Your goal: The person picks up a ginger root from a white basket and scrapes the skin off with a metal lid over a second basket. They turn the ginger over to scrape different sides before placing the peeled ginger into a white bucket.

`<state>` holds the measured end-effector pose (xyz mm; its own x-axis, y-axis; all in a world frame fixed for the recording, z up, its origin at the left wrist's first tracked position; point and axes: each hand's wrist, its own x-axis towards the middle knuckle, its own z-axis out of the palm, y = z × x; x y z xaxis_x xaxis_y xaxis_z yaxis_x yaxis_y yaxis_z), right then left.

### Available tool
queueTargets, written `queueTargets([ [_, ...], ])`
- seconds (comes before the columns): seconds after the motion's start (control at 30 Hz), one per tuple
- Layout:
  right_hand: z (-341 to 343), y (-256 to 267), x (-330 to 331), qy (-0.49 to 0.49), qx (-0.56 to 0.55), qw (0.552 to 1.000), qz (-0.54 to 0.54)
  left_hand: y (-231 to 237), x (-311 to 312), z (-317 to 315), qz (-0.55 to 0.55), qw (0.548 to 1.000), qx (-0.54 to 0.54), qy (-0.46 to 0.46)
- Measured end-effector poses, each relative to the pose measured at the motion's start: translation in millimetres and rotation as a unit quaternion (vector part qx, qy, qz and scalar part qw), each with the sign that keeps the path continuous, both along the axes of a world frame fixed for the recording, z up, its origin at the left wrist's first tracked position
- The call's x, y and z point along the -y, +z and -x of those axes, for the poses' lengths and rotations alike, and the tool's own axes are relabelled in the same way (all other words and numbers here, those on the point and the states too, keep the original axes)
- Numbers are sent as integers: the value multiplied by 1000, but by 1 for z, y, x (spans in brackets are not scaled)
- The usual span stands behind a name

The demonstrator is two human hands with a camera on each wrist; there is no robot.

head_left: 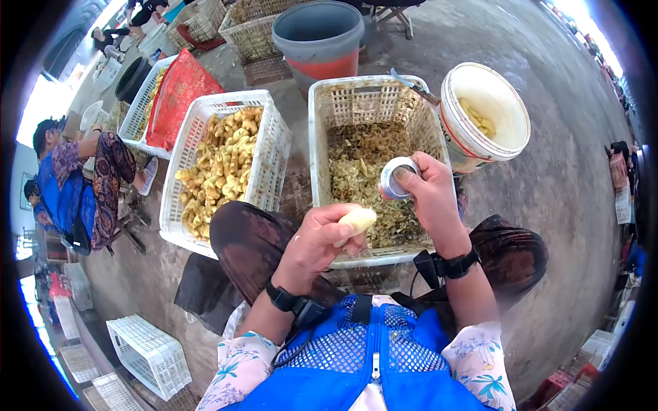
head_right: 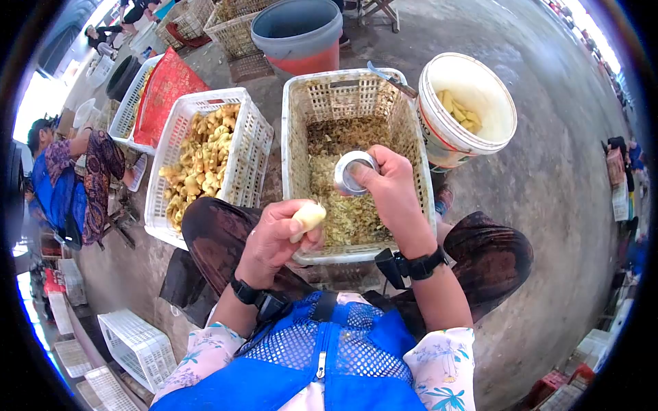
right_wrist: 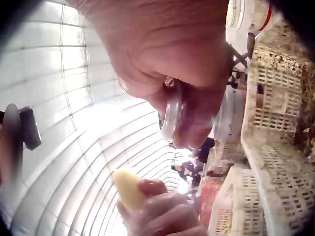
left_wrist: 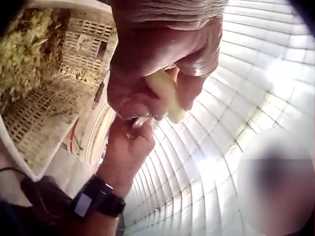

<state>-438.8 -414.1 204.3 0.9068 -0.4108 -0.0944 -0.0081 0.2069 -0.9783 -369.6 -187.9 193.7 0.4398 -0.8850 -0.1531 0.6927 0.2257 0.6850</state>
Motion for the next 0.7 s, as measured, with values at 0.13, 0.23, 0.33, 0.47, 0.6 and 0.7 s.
queueTargets([
  [0.13, 18, 3, 9, -22, 37, 999, -15, 23, 12, 1, -156, 971, 178, 32],
  [0.23, 31, 8, 12, 15, 27, 998, 47, 15, 17, 8, -168, 924, 335, 75],
  [0.33, 32, -1, 14, 7, -22, 979, 205, 26, 25, 18, -214, 829, 505, 106],
  [0.47, 36, -45, 42, -31, -61, 987, 148, 26, 33, 20, -132, 729, 652, 164],
  [0.6, 44, -10, 28, -16, -7, 997, 78, 11, 45, 14, -130, 616, 761, 156],
  [0.7, 44, -24, 31, 49, -57, 992, 102, 17, 52, 18, -130, 576, 793, 153],
])
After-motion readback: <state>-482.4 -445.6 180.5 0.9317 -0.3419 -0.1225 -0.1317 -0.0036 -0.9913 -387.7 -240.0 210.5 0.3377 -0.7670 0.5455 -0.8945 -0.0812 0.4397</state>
